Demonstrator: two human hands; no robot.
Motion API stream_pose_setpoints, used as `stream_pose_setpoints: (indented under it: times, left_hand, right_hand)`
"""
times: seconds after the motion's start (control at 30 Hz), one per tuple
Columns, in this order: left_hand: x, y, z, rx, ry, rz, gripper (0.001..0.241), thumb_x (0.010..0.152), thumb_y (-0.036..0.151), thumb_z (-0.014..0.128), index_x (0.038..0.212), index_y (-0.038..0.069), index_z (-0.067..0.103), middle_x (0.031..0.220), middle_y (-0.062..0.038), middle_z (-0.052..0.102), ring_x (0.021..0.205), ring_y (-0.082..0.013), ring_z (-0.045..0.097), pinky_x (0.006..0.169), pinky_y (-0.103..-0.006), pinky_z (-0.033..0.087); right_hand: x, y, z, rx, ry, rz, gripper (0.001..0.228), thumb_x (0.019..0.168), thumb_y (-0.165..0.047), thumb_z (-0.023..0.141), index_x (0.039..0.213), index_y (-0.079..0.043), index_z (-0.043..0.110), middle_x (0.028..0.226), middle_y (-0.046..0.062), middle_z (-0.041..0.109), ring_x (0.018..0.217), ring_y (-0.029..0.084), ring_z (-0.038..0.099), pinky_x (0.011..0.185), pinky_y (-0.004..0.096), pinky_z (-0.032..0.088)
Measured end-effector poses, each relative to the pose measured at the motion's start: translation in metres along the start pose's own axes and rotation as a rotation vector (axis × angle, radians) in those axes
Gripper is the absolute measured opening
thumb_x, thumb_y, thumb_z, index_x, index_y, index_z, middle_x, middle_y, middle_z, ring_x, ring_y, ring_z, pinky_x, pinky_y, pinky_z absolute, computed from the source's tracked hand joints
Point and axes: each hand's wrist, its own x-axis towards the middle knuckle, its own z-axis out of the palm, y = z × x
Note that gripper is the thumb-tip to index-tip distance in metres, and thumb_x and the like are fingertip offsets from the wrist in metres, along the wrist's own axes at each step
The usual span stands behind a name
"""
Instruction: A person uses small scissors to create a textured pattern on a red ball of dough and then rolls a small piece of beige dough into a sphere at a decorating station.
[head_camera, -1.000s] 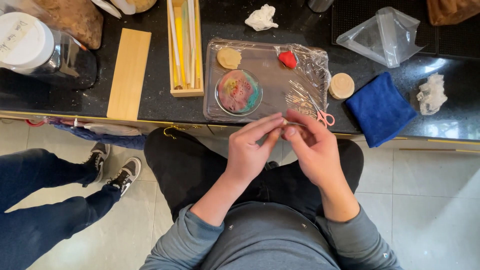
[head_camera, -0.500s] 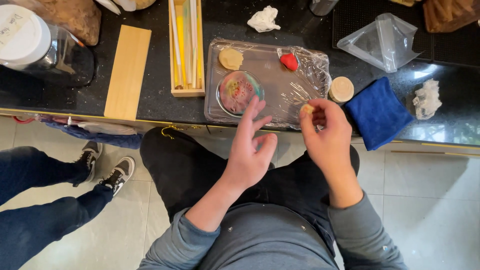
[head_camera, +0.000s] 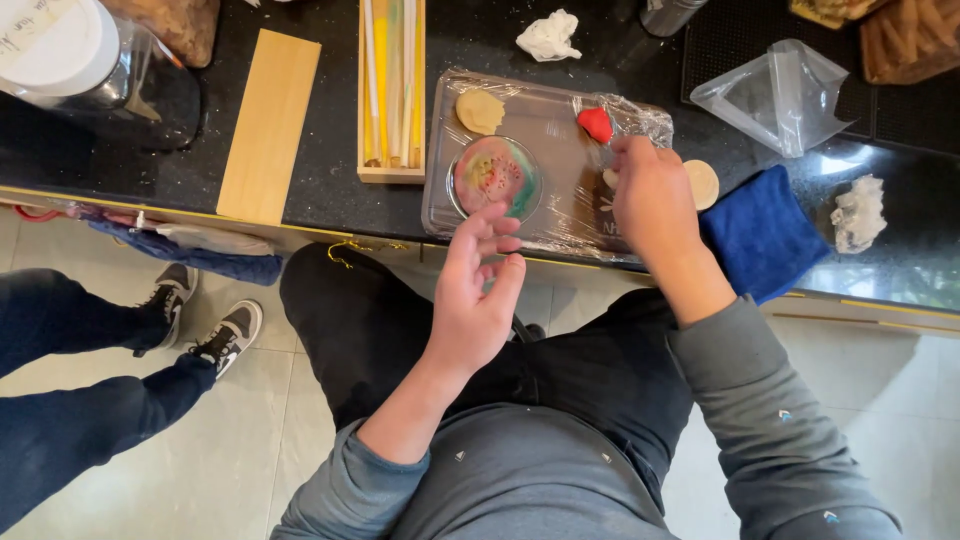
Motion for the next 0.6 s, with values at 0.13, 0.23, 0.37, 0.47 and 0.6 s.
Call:
stream_pose_setpoints:
  times: [0.13,0.23,0.37,0.47,0.6]
  left_hand:
    - [0.003,0.001,-0.005,0.02,0.02,0.005,0.045,0.093,0.0,0.063,0.137,0.006,0.057,0.121,-0.012,0.066,0.107,-0.02,0.067,0.087,-0.032,0.056]
    - [0.006,0.0,-0.006,0.036,0.036,-0.015,0.041,0.093,0.002,0.064,0.133,0.007,0.062,0.119,-0.011,0.069,0.106,-0.0186,0.068,0.086,-0.0308,0.057]
    - [0.006,0.0,-0.005,0.02,0.02,-0.003,0.039,0.094,0.001,0.062,0.132,0.006,0.061,0.119,-0.012,0.067,0.107,-0.02,0.067,0.087,-0.0324,0.056]
    - [0.007,0.0,-0.006,0.043,0.021,0.021,0.035,0.094,0.001,0.063,0.128,0.007,0.065,0.116,-0.011,0.069,0.106,-0.0201,0.069,0.085,-0.0317,0.057]
    - [0.007,0.002,-0.008,0.045,0.026,0.028,0.033,0.094,0.001,0.063,0.127,0.006,0.066,0.115,-0.011,0.069,0.105,-0.0199,0.069,0.085,-0.0321,0.058]
  right_hand:
    - [0.015,-0.037,-0.051,0.239,-0.217,0.109,0.029,0.093,-0.019,0.073,0.12,-0.011,0.068,0.099,0.007,0.077,0.093,0.032,0.072,0.086,0.047,0.056]
    - [0.016,-0.014,-0.03,0.157,-0.202,-0.012,0.034,0.082,-0.016,0.082,0.115,-0.011,0.073,0.1,0.008,0.072,0.094,0.032,0.072,0.089,0.043,0.057]
    - [0.02,-0.035,-0.056,0.247,-0.261,0.074,0.023,0.096,-0.018,0.073,0.118,-0.014,0.07,0.097,0.007,0.075,0.092,0.034,0.072,0.087,0.046,0.055]
    - [0.026,-0.045,-0.06,0.353,-0.376,0.143,0.016,0.101,-0.025,0.067,0.11,-0.014,0.073,0.094,0.011,0.076,0.091,0.039,0.071,0.086,0.05,0.054]
    - [0.021,-0.022,-0.033,0.224,-0.095,-0.026,0.012,0.104,-0.023,0.07,0.107,-0.016,0.079,0.103,0.008,0.067,0.096,0.033,0.07,0.089,0.041,0.056]
